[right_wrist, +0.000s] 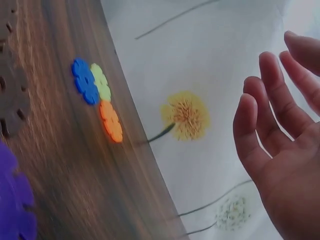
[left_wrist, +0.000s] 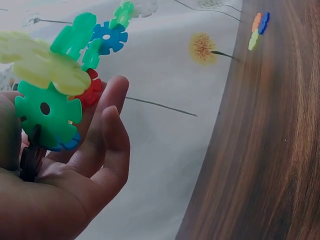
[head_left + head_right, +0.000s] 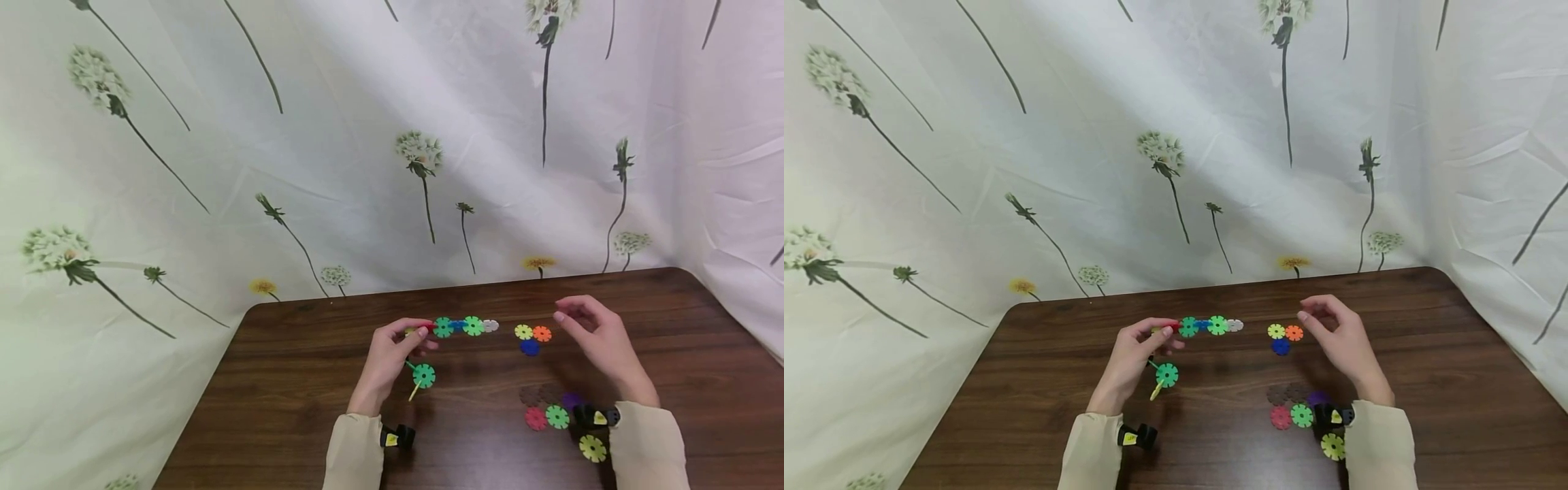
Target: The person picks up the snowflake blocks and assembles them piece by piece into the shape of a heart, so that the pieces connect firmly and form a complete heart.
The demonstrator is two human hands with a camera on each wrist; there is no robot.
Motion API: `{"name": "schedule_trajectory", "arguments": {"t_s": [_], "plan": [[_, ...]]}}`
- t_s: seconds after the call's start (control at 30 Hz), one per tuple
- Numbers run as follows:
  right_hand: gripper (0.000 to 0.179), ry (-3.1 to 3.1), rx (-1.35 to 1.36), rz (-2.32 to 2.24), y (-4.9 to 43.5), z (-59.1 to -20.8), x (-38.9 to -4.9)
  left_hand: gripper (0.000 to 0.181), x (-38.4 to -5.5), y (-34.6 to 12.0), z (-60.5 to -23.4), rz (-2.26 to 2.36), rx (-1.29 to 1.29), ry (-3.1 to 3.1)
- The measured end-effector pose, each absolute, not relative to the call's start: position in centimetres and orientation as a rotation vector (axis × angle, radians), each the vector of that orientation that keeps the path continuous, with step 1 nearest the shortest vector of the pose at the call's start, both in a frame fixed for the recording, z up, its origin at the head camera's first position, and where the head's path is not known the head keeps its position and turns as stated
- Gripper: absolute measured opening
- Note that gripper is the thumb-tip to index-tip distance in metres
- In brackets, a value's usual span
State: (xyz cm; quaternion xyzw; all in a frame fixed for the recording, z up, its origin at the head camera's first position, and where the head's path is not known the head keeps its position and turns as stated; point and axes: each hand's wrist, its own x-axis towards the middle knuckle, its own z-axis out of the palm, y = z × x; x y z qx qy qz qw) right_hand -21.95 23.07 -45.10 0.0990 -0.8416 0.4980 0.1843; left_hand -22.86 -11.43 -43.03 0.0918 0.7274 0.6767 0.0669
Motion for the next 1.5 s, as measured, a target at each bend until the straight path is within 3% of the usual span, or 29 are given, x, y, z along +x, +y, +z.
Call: {"name": "schedule_trajectory", "arguments": {"t_s": [0.67, 0.87, 1.13, 1.5], "plan": [[0.035, -2.78, 0.303, 1.439, 28.6, -47.6, -20.9, 0.025, -22.8, -11.8, -43.0, 2.061, 0.25, 2.185], [0.031, -2.931, 0.36, 1.416, 28.8, -48.2, -20.5, 0.025, -22.8, -11.8, -43.1, 2.056, 0.243, 2.181], [0.026, -2.896, 0.764, 1.499, 28.6, -48.9, -20.2, 0.027, -22.7, -11.7, -43.0, 2.061, 0.263, 2.185], [0.038, -3.031, 0.715, 1.321, 27.7, -49.3, -20.3, 0.026, -22.9, -11.6, -43.0, 2.076, 0.253, 2.173]]}}
